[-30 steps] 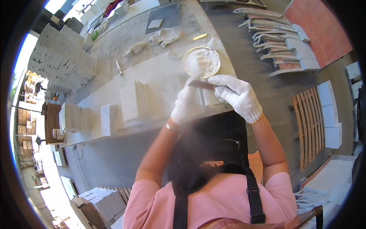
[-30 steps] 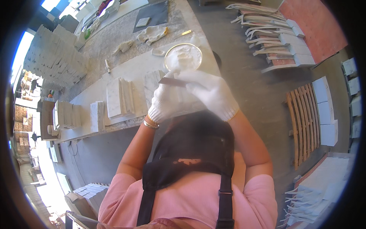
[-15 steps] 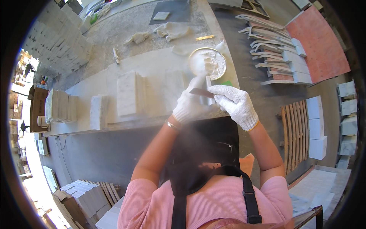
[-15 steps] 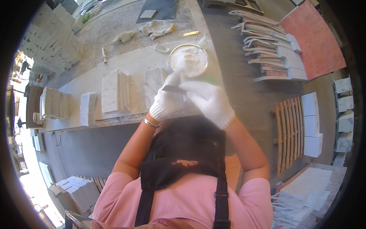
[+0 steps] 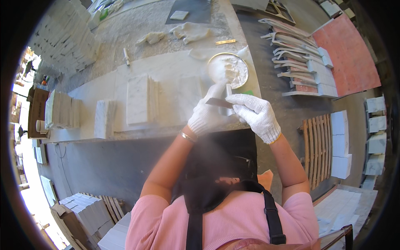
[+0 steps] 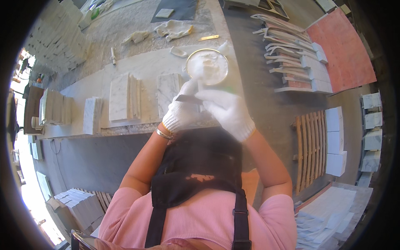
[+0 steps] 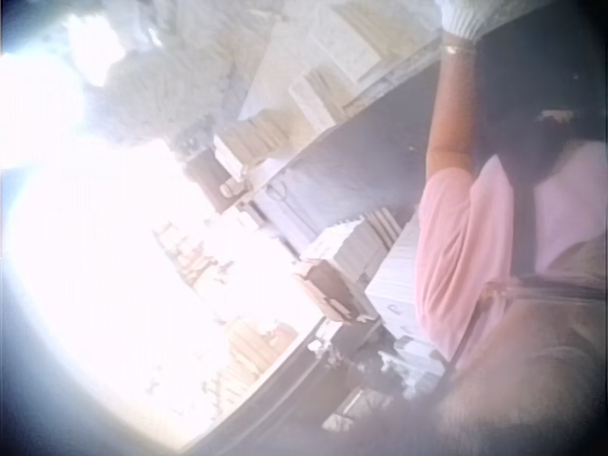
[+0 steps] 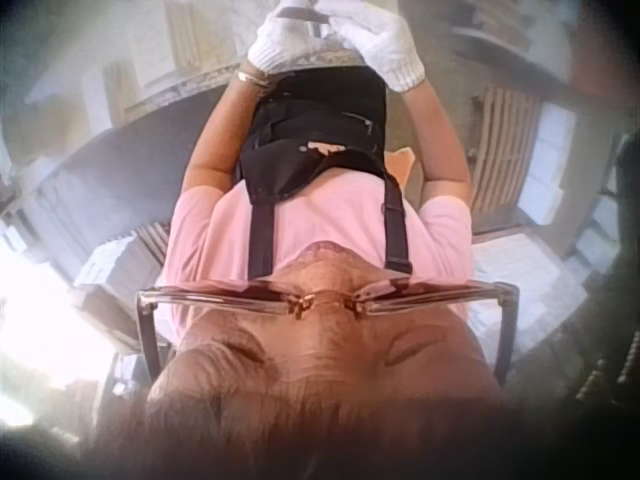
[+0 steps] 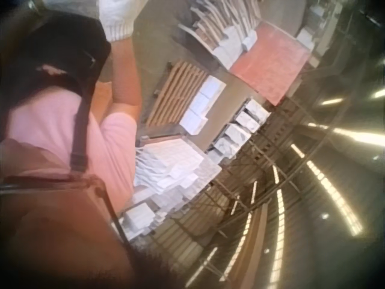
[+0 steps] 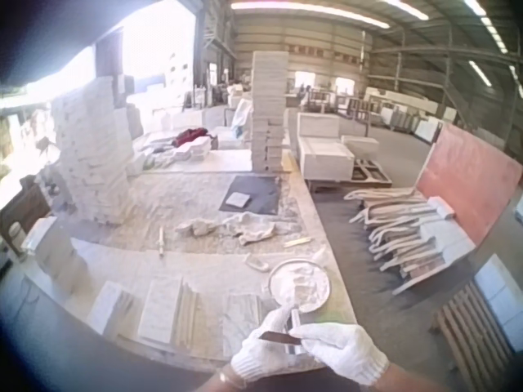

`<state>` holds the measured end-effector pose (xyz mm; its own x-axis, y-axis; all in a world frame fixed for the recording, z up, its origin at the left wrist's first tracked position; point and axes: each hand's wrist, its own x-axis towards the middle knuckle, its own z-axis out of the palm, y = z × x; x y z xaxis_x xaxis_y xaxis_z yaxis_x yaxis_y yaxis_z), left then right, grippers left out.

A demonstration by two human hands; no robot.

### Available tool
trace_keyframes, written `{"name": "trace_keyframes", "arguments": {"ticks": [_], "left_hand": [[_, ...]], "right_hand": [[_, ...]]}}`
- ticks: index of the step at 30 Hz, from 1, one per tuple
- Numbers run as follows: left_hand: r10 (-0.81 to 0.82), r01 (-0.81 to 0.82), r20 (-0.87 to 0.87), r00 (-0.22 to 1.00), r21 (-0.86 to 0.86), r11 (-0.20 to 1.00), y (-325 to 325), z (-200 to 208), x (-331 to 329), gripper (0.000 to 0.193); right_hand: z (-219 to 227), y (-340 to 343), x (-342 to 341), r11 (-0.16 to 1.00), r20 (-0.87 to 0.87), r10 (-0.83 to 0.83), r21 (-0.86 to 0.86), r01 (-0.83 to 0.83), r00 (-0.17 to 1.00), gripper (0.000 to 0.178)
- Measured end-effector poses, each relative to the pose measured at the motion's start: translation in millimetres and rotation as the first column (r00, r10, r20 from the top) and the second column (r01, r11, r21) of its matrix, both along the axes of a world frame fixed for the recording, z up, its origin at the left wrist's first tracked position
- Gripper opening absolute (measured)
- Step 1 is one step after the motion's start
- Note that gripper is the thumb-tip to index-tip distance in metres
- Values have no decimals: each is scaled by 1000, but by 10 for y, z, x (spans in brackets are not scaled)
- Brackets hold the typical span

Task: The person applies a white paste to the edges of rectangular stone tiles using a small metal tool, then smooths the edges with a green block. The person repeats this process on multiple tiles, stacking the finished pieces on the table.

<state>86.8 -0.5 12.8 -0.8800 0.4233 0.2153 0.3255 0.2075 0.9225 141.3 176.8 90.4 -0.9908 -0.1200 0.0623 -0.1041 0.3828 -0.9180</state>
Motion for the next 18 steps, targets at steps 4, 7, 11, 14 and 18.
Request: {"name": "trace_keyframes", "arguments": {"ticks": [4, 7, 11, 14, 18], "left_hand": [[12, -23, -77, 997, -151, 988, 12, -76, 0, 104], [-5, -3, -73, 997, -106, 994, 19, -96, -24, 106], [9, -10, -9, 1000, -115, 993, 20, -107, -11, 107], [19, -19, 4, 1000, -151, 988, 35, -84, -6, 109], [42, -45, -17, 999, -249, 967, 47, -16, 1, 112]], "right_hand": [[22, 16, 58, 997, 49, -43, -66, 47, 998, 30], [12, 29, -4, 999, -62, -32, -20, 31, 998, 31], [-9, 39, 54, 997, 105, -29, -69, 36, 994, 31], [-26, 39, 116, 996, 65, -79, -42, 82, 995, 32], [-18, 18, 151, 993, 72, -99, -53, 103, 993, 32]]}}
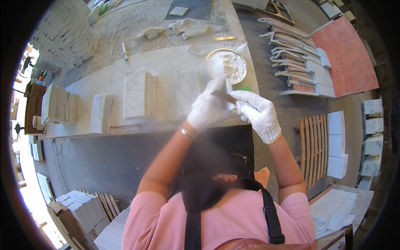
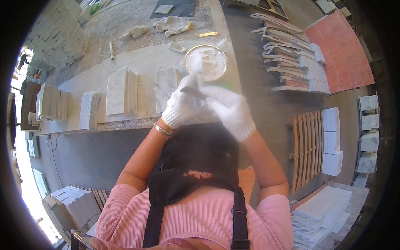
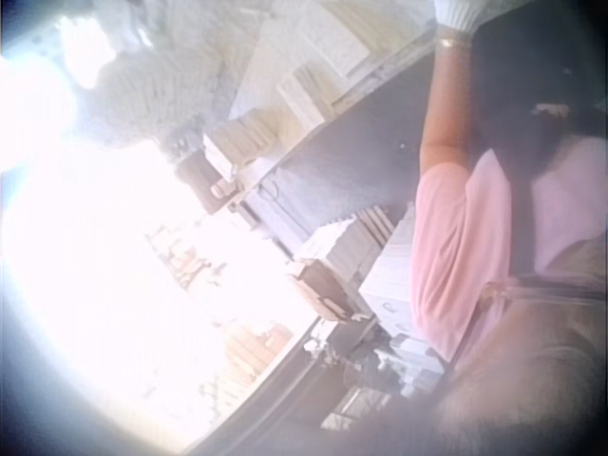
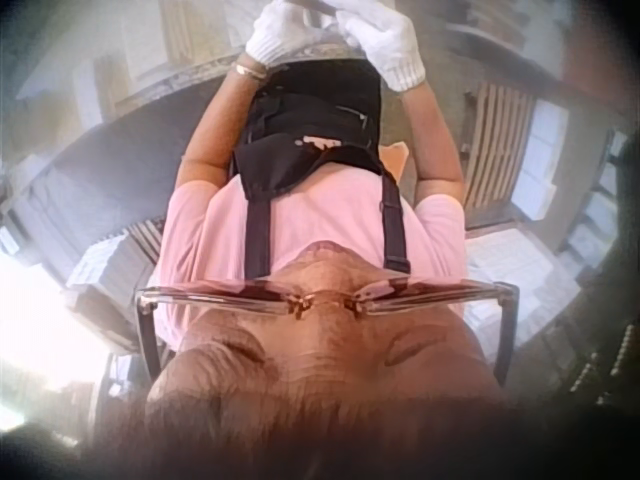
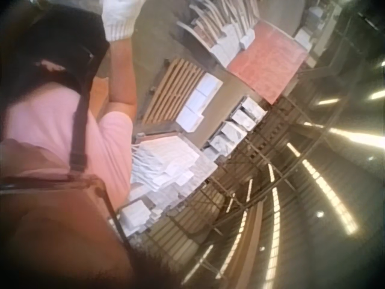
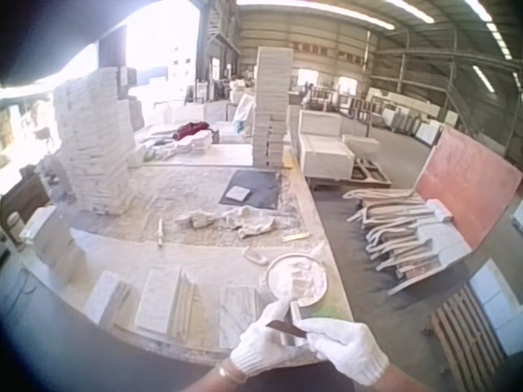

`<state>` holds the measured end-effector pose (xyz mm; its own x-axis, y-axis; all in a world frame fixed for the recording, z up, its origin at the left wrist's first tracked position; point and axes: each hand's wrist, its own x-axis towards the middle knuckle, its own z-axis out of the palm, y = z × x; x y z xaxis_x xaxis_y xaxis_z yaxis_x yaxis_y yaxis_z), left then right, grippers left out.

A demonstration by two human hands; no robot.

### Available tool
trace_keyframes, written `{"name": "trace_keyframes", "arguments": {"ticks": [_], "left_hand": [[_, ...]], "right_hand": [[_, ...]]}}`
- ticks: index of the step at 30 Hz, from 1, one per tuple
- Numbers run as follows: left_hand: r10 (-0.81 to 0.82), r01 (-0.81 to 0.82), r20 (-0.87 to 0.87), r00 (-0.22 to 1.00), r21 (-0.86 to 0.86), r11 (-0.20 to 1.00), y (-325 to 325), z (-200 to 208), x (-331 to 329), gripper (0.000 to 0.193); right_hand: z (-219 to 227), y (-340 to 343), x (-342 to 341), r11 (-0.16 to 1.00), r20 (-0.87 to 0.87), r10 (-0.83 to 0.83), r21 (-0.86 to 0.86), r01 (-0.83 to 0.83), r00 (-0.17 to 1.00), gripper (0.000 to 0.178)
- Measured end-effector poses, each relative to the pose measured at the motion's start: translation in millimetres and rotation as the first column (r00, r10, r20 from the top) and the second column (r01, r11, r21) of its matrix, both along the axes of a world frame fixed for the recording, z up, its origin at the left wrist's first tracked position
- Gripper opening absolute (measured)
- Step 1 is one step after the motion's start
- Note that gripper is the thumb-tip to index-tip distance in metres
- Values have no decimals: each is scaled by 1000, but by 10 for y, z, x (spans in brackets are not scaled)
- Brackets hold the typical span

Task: The person applies a white paste to the edges of rectangular stone tiles using a small metal tool, then smooths the edges with a green block. The person repeats this process on multiple tiles, stacking the finished pieces on the table.

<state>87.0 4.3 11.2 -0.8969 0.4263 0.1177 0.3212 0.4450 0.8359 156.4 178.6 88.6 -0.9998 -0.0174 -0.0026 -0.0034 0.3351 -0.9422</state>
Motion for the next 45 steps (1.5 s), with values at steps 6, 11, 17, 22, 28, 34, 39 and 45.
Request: {"name": "trace_keyframes", "arguments": {"ticks": [6, 11, 17, 22, 28, 34, 39, 45], "left_hand": [[59, -59, 8, 998, 74, 996, 29, 32, 75, 121], [141, -139, -13, 990, 107, 985, 37, 38, 154, 125], [221, -213, -32, 975, 164, 963, 62, 27, 209, 127], [213, -198, -63, 975, 178, 964, 55, -9, 206, 129], [203, -185, -74, 976, 199, 962, 61, -16, 210, 129], [182, -167, -58, 982, 202, 965, 58, 51, 208, 129], [184, -189, 45, 982, 172, 967, 51, 76, 226, 130], [190, -177, -56, 980, 184, 967, 61, 21, 222, 133]], "right_hand": [[30, -102, 92, 989, 59, -131, -63, 134, 990, 31], [9, -209, 133, 971, 66, -190, -135, 198, 980, 30], [19, -176, 87, 989, 0, -149, -18, 149, 989, 31], [66, -73, 86, 988, 113, -152, -3, 153, 982, 30], [82, -64, 66, 991, 114, -132, -19, 135, 985, 29], [108, 40, -145, 1000, 91, -9, -6, 10, 996, 30], [110, 68, -165, 999, 124, 23, -39, -18, 992, 31], [134, 21, -24, 998, 163, -52, -13, 55, 985, 31]]}}
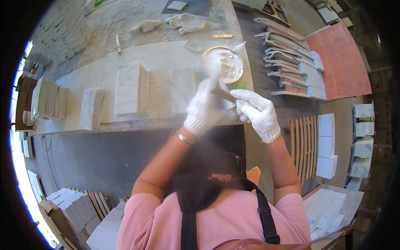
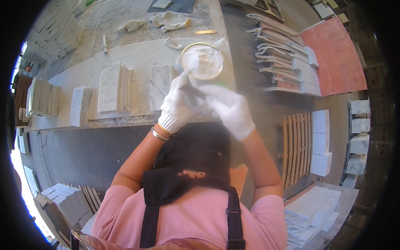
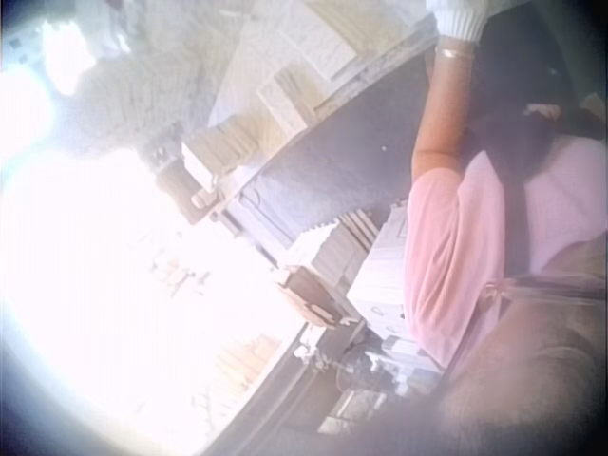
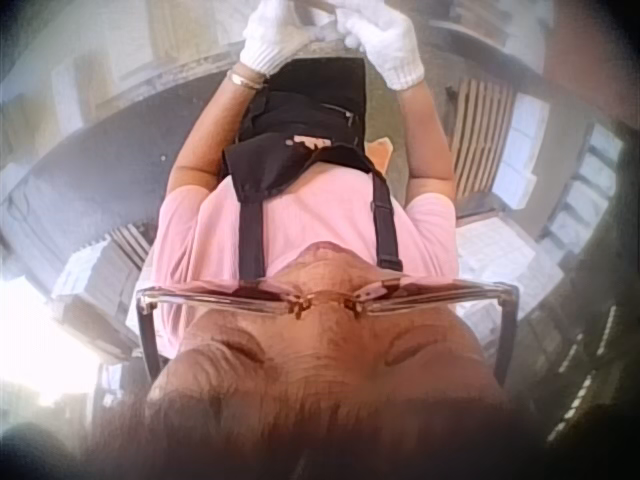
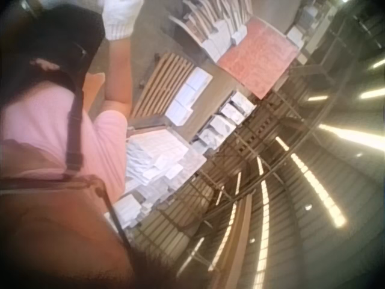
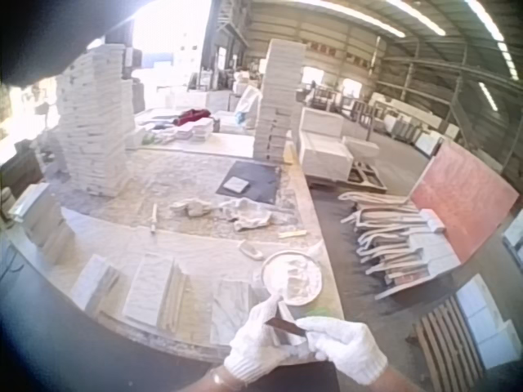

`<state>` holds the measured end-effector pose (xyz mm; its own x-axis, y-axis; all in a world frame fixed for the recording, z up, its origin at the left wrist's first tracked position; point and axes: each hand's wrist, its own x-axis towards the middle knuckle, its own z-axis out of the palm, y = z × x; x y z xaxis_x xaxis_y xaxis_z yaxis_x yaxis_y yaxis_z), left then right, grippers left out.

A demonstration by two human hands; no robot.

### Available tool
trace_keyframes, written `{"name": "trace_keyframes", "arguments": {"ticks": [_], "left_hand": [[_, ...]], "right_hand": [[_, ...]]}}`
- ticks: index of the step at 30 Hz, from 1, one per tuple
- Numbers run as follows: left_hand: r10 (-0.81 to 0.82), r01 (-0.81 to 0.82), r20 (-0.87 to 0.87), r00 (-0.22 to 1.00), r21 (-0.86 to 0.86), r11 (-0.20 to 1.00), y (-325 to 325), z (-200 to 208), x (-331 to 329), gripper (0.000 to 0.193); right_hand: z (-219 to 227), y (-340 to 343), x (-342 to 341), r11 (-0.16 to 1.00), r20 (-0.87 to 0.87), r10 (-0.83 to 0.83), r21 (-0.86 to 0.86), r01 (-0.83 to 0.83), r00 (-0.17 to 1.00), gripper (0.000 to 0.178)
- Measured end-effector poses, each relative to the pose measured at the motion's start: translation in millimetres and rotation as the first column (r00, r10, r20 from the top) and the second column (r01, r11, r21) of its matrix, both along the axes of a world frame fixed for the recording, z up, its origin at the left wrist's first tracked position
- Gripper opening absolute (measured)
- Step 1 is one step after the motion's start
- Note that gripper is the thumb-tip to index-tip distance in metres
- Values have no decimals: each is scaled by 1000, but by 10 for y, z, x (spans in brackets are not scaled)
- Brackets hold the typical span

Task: The person applies a white paste to the edges of rectangular stone tiles using a small metal tool, then smooths the edges with a green block. The person repeats this process on multiple tiles, stacking the finished pieces on the table.

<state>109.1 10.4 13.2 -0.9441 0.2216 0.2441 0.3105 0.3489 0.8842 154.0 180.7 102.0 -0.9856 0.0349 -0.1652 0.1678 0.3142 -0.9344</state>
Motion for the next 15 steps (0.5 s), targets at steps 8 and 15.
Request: {"name": "trace_keyframes", "arguments": {"ticks": [8, 15], "left_hand": [[57, -58, -31, 998, -42, 997, 23, -37, 28, 129], [158, -161, -79, 984, -35, 986, 68, -129, 73, 117]], "right_hand": [[-54, -211, 117, 987, -37, -159, -35, 158, 987, 30], [-126, -346, 162, 968, -19, -245, -67, 243, 969, 30]]}}
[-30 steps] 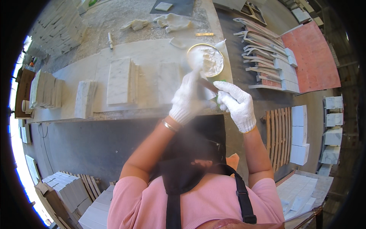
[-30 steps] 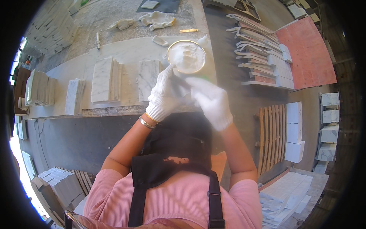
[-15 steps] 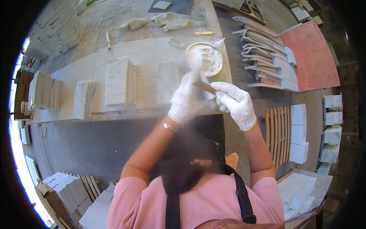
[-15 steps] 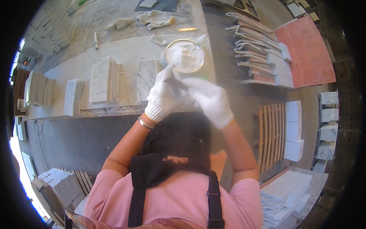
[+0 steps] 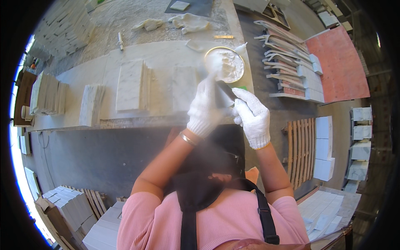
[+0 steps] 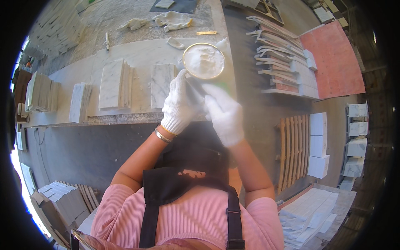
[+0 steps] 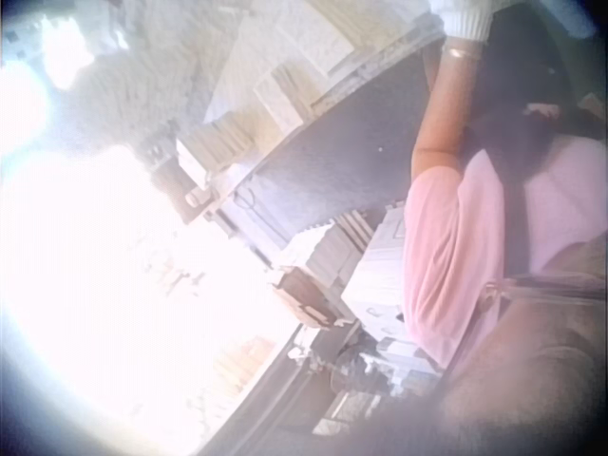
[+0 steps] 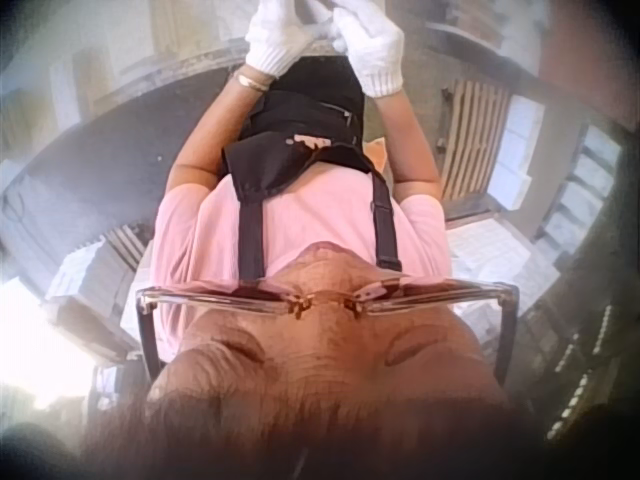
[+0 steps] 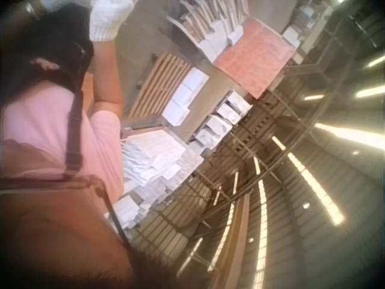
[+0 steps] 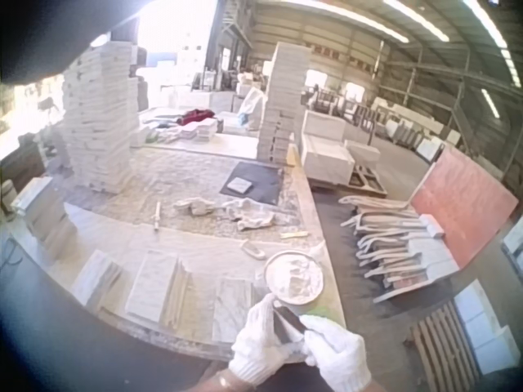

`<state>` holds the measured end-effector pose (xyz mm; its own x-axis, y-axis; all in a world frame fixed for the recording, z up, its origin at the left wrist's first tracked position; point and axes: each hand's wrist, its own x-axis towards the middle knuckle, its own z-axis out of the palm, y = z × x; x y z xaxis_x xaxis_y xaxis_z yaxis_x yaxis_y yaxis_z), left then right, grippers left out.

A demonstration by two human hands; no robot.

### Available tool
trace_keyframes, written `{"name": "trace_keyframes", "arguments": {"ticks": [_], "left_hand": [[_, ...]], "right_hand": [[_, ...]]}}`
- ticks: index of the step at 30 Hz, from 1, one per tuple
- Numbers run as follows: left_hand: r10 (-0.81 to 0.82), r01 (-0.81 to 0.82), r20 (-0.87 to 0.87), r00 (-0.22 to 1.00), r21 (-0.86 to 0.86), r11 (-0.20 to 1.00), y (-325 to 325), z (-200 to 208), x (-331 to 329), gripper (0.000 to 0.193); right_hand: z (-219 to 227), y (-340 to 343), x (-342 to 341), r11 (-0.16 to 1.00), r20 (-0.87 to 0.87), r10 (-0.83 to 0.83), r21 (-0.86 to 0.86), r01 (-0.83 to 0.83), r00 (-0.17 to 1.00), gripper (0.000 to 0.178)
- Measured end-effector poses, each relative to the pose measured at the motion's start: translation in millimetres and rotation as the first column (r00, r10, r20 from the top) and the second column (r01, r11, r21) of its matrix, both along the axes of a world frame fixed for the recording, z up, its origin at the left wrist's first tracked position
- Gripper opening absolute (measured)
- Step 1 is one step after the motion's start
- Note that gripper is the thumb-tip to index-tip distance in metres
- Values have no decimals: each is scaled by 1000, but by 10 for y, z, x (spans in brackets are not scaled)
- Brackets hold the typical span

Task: The person applies a white paste to the edges of rectangular stone tiles using a small metal tool, then smooths the edges with a green block. The person repeats this process on multiple tiles, stacking the finished pieces on the table.

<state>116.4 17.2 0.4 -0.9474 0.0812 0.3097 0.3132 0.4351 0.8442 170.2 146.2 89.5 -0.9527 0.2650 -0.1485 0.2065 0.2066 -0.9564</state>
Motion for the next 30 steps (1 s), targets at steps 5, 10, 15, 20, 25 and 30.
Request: {"name": "trace_keyframes", "arguments": {"ticks": [5, 10, 15, 20, 25, 30], "left_hand": [[19, -17, -49, 999, 34, 999, 22, -71, 10, 116], [38, -35, -123, 992, 25, 999, -2, -94, 9, 118], [80, -78, -123, 989, 24, 997, 24, -132, 20, 119], [101, -103, -209, 973, 3, 995, 47, -189, -7, 116], [137, -140, -235, 962, 2, 990, 59, -203, 3, 112], [128, -126, -214, 968, 23, 992, 58, -185, 31, 110]], "right_hand": [[-26, -71, 8, 1000, -48, -11, 20, 12, 999, 30], [68, -9, 65, 997, -2, 16, 71, -16, 1000, 32], [69, -16, 107, 995, -24, 19, 103, -16, 1000, 32], [-7, -101, 92, 999, -61, -17, 29, 19, 998, 32], [-57, -162, 51, 1000, -102, -30, -13, 28, 994, 32], [-2, -126, 55, 999, -96, -8, 48, 12, 995, 33]]}}
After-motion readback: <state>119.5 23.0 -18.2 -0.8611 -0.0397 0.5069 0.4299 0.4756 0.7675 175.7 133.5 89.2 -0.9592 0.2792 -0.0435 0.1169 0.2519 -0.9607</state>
